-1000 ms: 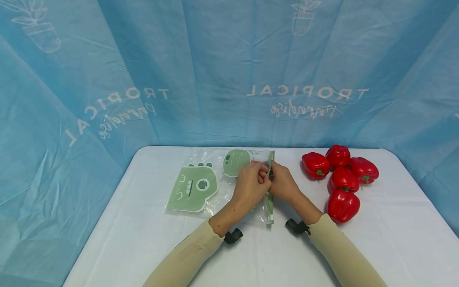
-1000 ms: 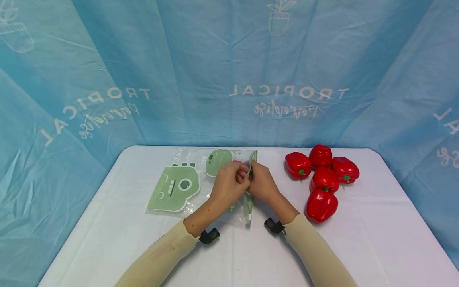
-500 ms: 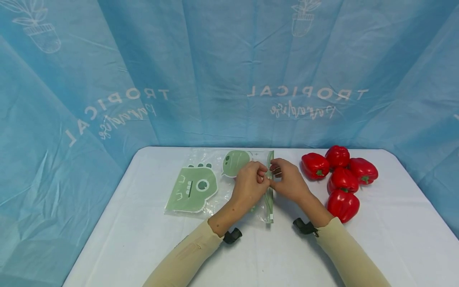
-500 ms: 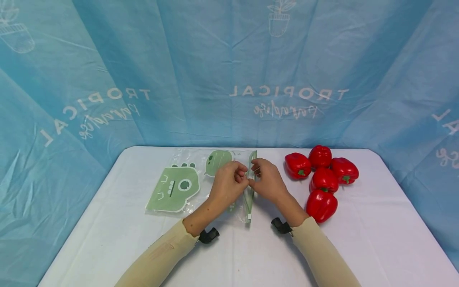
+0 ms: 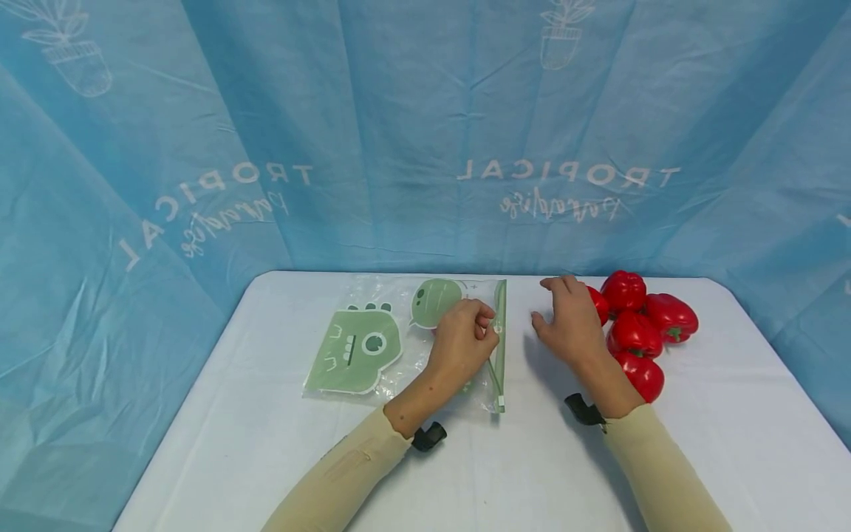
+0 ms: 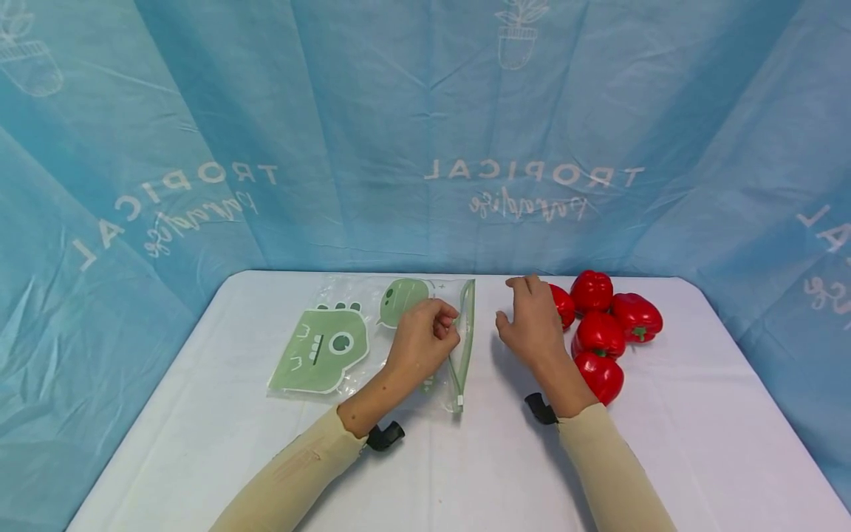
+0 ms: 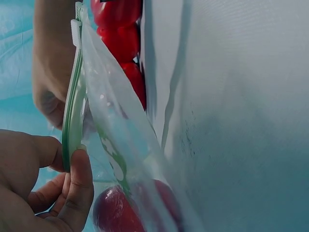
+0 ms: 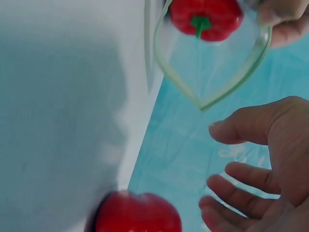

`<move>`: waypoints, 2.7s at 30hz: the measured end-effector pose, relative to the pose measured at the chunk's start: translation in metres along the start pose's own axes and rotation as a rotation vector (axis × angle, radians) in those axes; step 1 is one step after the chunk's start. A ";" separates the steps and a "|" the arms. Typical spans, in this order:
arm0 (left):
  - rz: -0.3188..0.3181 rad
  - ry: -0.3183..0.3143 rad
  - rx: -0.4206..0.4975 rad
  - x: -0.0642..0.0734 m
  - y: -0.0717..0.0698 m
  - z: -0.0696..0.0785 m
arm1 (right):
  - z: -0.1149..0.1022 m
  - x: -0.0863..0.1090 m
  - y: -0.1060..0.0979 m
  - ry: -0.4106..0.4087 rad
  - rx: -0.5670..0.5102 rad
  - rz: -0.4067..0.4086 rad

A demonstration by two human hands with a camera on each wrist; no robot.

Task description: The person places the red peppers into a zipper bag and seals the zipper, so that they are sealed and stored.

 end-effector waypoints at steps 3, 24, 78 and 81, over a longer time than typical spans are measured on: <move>0.000 -0.002 0.006 0.000 0.000 0.000 | 0.008 0.000 -0.005 0.031 0.035 0.035; -0.006 0.001 -0.007 -0.001 0.000 -0.001 | 0.041 -0.001 -0.008 0.223 0.169 -0.050; -0.040 -0.023 0.012 -0.001 0.000 -0.001 | -0.001 0.004 -0.015 0.094 -0.032 -0.332; -0.039 -0.024 0.010 -0.001 0.000 -0.001 | -0.003 0.004 -0.013 0.067 -0.054 -0.344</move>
Point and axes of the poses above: each hand's wrist, its own x-axis away from the middle knuckle, its own y-axis out of the palm, z = x × y, the point moved 5 cm from there along -x, towards the middle knuckle, and after that the axes turned 6 degrees about -z, right-handed, at the moved point
